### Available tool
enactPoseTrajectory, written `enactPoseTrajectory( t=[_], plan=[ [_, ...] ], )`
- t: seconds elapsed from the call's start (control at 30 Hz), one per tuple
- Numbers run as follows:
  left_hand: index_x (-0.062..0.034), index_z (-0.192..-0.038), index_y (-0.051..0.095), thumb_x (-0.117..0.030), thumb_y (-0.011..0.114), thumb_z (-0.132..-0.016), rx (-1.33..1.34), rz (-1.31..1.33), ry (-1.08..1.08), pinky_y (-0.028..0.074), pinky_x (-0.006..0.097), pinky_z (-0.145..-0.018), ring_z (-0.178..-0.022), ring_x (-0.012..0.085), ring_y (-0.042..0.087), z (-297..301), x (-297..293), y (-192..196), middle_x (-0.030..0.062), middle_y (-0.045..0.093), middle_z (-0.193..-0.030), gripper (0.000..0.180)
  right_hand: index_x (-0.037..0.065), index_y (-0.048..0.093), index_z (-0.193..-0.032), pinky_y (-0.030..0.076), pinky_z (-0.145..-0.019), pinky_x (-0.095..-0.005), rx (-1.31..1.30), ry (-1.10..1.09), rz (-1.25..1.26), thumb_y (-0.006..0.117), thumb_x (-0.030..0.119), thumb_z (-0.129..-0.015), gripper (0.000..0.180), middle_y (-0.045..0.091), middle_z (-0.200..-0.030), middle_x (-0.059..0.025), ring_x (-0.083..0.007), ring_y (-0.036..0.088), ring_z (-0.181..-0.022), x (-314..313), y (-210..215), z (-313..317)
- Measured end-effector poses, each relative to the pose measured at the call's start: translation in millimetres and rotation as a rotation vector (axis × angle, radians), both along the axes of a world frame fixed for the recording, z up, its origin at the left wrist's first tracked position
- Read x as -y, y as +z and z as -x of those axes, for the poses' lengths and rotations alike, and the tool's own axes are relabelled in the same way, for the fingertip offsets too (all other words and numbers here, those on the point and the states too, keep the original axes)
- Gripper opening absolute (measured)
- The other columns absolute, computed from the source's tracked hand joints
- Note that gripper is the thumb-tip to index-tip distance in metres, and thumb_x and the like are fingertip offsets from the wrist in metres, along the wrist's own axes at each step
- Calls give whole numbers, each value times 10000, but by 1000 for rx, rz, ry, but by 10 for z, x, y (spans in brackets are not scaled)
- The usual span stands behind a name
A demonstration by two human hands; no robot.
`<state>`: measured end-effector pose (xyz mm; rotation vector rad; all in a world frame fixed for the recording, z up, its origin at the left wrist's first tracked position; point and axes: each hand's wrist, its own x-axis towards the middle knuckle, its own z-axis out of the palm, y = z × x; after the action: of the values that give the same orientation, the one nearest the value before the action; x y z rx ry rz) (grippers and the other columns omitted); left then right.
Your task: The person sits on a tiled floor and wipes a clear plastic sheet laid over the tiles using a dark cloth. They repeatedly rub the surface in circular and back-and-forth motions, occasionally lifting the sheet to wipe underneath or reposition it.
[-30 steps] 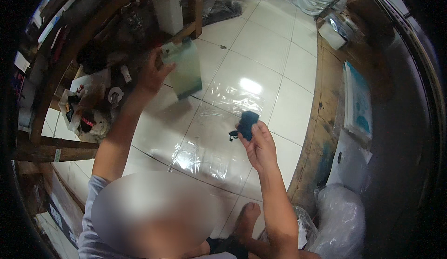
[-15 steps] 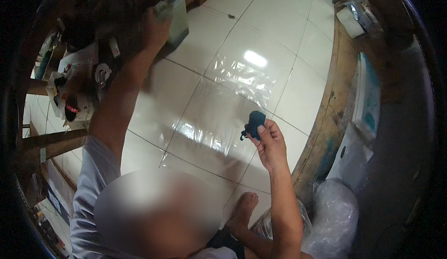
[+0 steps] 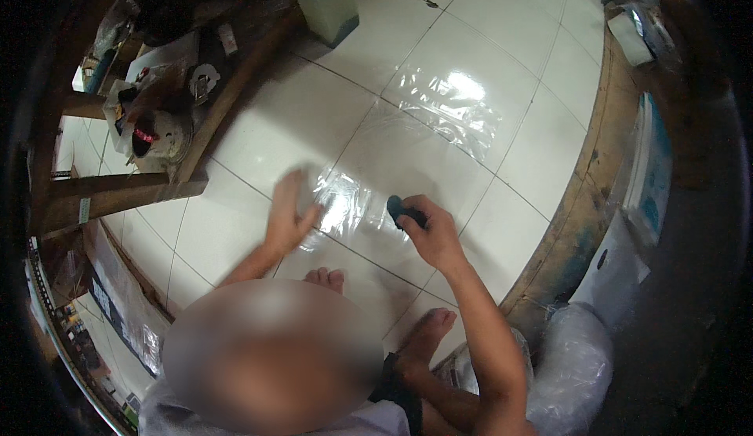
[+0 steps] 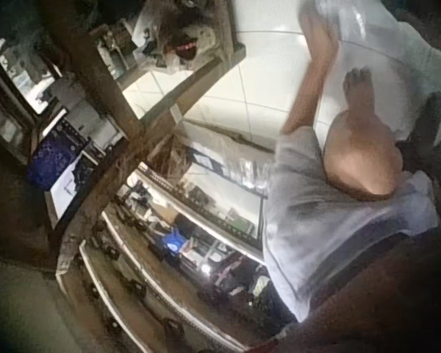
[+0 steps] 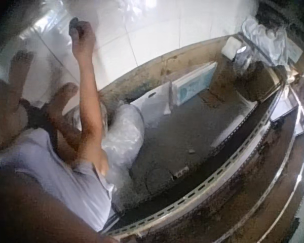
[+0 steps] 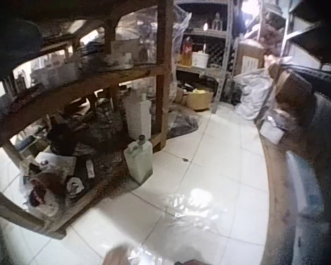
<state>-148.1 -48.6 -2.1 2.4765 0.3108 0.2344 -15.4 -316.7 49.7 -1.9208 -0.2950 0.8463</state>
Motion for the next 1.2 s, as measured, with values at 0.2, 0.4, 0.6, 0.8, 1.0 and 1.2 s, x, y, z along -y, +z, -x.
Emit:
enactPoseTrajectory(
  t=[0.2, 0.4, 0.6, 0.8, 1.0, 1.2],
  plan=[
    [35, -1398, 423, -185, 721, -819, -101, -14, -74, 299, 531, -1127, -1357, 432, 373, 1089, 471, -232, 248, 382, -1471, 687, 18, 647, -1069, 520, -805, -419, 240, 178, 57, 685, 99, -852, 235, 647, -1027, -190, -368, 643, -915, -247, -43, 330],
    [-83, -1439, 430, -274, 654, -870, -236, -226, -193, 204, 624, -1139, -1430, 424, 257, 1016, 481, -330, 215, 329, -1523, 641, 32, 620, -1081, 511, -845, -444, 523, 368, 47, 631, 79, -863, 223, 602, -1067, -191, -375, 604, -989, -499, -304, 605],
    [-95, -1318, 577, -386, 658, -842, -225, -77, -474, 198, 598, -1152, -1428, 360, 291, 1020, 903, -187, 164, 394, -1498, 564, 60, 629, -1066, 513, -854, -428, 596, 430, 131, 635, 79, -845, 222, 575, -1081, -158, -357, 577, -1021, -593, -429, 694],
    [-119, -1289, 608, -406, 645, -854, -287, -95, -529, 206, 540, -1169, -1422, 301, 324, 1002, 902, -169, 129, 422, -1495, 522, 33, 621, -999, 518, -831, -436, 599, 530, 201, 582, 66, -819, 187, 569, -1070, -169, -363, 568, -1017, -581, -591, 754],
    [-127, -1326, 577, -390, 642, -860, -279, -24, -519, 192, 532, -1176, -1437, 291, 303, 976, 886, -144, 120, 397, -1517, 539, -6, 601, -1022, 486, -856, -455, 602, 226, 309, 513, 135, -940, 185, 568, -1008, -229, -406, 587, -1001, -586, -831, -70],
    [-133, -1332, 572, -385, 636, -863, -310, 11, -503, 201, 537, -1172, -1439, 321, 290, 958, 850, -137, 153, 351, -1539, 536, 12, 623, -944, 493, -789, -480, 733, 189, 348, 591, 42, -796, 154, 570, -930, -231, -409, 577, -900, -619, -695, -1230]
  ],
)
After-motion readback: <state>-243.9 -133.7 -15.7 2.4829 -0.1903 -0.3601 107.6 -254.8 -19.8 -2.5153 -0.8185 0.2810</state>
